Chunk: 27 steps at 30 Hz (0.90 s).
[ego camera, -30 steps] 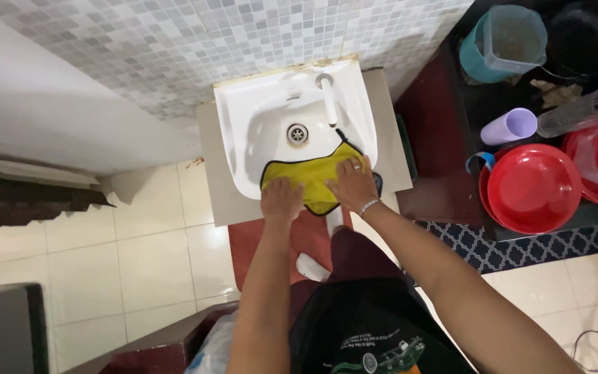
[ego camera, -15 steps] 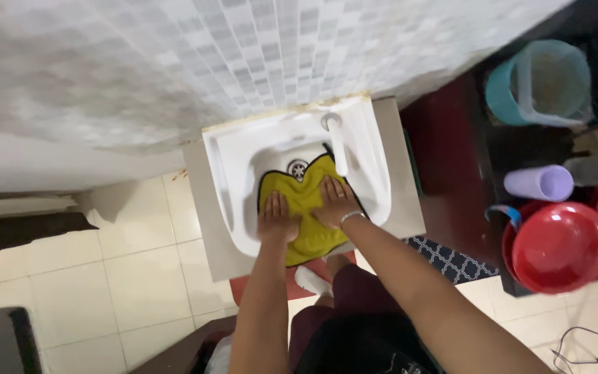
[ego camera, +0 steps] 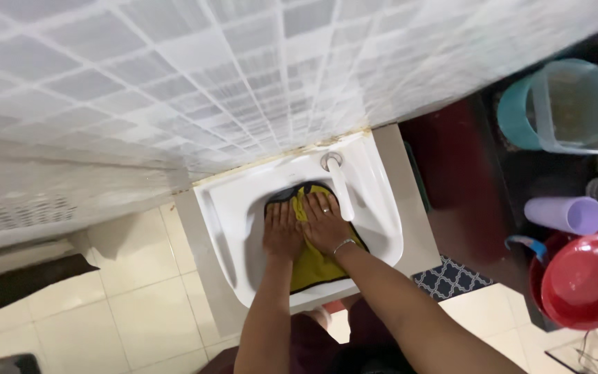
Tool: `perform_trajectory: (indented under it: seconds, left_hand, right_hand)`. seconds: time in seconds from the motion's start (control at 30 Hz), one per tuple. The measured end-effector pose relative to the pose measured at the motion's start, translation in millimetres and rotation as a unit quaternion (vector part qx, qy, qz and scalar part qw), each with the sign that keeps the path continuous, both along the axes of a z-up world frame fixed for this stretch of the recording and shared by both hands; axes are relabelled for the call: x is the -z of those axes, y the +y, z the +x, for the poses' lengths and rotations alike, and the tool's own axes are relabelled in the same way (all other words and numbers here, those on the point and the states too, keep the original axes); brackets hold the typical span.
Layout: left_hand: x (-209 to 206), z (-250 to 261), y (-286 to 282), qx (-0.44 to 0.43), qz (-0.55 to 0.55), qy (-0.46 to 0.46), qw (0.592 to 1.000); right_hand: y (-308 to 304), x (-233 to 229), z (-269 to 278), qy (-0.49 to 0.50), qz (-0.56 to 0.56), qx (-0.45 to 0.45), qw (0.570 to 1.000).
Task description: The person cleans the edges and basin of a small white sink by hand with a yellow cloth.
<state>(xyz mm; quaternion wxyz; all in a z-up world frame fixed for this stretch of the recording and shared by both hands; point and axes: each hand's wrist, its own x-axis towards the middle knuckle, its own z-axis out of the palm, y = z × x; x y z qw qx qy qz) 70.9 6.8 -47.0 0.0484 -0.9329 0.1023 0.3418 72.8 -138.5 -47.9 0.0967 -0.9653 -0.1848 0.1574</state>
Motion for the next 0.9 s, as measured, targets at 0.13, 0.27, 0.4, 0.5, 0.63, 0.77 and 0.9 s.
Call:
perform_trajectory:
  seconds: [0.13,0.27,0.4,0.5,0.63,0.77,0.9]
  left_hand:
    - [-3.7,-12.2,-0.5,-0.043,-0.039,-0.031,0.998]
    - [-25.2,-36.4,0.4,-0.038,-0.041,0.022,0.998]
    - [-49.7,-66.0,15.7,-0.06,-0.069,0.082,0.992]
    - [-61.9,-93.4,33.2,-0.056,-0.064,0.084,0.993]
    - [-76.5,-121.7,60.0,0.029,-0.038,0.046,0.998]
    - [-100.6,-157.0,95.3,0.084,-0.045,-0.086,0.992]
    - [-120.4,-176.5,126.5,0.132,-0.069,-0.23,0.962]
  right_hand:
    - [0.2,-12.6,-9.8,0.036,-0.019,0.008,0.999]
    - [3.5,-41.7,-27.4,0.189,-0.058,0.041,0.979]
    - [15.0,-74.0,-49.9,0.265,-0.122,0.061,0.954]
    - [27.6,-97.7,-74.9,0.251,-0.129,0.085,0.956]
    - [46.9,-127.6,-113.6,0.197,-0.126,0.116,0.965]
    - [61.8,-128.2,-161.8,0.077,-0.043,0.124,0.988]
    - [85.3,-141.3,-190.8,-0.01,-0.01,0.112,0.994]
